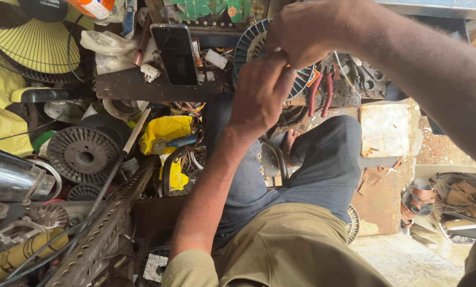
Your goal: The person sits on the floor in a cluttered workshop and repairs a fan motor stator by stripping and inserting wires into the copper windings. They then handle a wooden board with a metal rod, inserting a white plastic piece into the rod.
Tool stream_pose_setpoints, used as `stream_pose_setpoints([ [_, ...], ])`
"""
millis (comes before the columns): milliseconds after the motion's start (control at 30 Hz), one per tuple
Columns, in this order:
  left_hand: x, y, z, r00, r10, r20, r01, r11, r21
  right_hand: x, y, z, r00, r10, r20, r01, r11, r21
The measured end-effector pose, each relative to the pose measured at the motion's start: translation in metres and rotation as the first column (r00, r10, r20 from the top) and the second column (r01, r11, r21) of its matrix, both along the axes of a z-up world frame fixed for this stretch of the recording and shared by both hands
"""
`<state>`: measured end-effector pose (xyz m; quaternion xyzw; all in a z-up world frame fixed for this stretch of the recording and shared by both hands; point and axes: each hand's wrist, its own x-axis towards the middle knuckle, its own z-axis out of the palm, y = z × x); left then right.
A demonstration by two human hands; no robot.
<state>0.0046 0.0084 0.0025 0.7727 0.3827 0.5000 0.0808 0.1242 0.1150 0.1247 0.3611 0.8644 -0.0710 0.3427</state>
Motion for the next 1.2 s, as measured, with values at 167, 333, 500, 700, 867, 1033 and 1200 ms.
stream_pose_setpoints([
  [167, -0.002, -0.016, -0.002, 0.939, -0.03, 0.343, 0.078, 0.989, -0.128, 0.003, -0.005, 0.004, 1.0, -0.02, -0.012, 0.02, 0.999, -0.035],
  [333, -0.002, -0.014, 0.001, 0.949, 0.034, 0.314, 0.001, 0.994, -0.111, 0.004, -0.01, 0.012, 0.997, 0.038, 0.068, -0.038, 0.999, 0.005],
  [500, -0.001, -0.007, 0.003, 0.97, 0.055, 0.237, -0.034, 0.995, -0.09, 0.012, -0.01, 0.012, 0.949, 0.314, -0.005, -0.308, 0.934, 0.184],
  [700, -0.002, -0.006, 0.0, 0.964, 0.047, 0.261, -0.031, 0.997, -0.066, 0.013, -0.014, 0.014, 0.923, 0.372, -0.096, -0.305, 0.861, 0.407],
  [867, -0.001, -0.005, -0.003, 0.964, 0.044, 0.262, -0.027, 0.997, -0.069, 0.014, -0.021, 0.012, 0.94, 0.203, -0.274, -0.129, 0.956, 0.263],
  [1033, -0.003, -0.002, -0.008, 0.953, 0.058, 0.296, -0.037, 0.996, -0.077, 0.026, -0.022, 0.004, 0.837, 0.363, -0.409, -0.186, 0.892, 0.411],
  [1200, -0.002, -0.001, -0.011, 0.951, 0.048, 0.306, -0.026, 0.997, -0.077, 0.034, -0.027, -0.001, 0.823, 0.411, -0.392, -0.195, 0.853, 0.484],
])
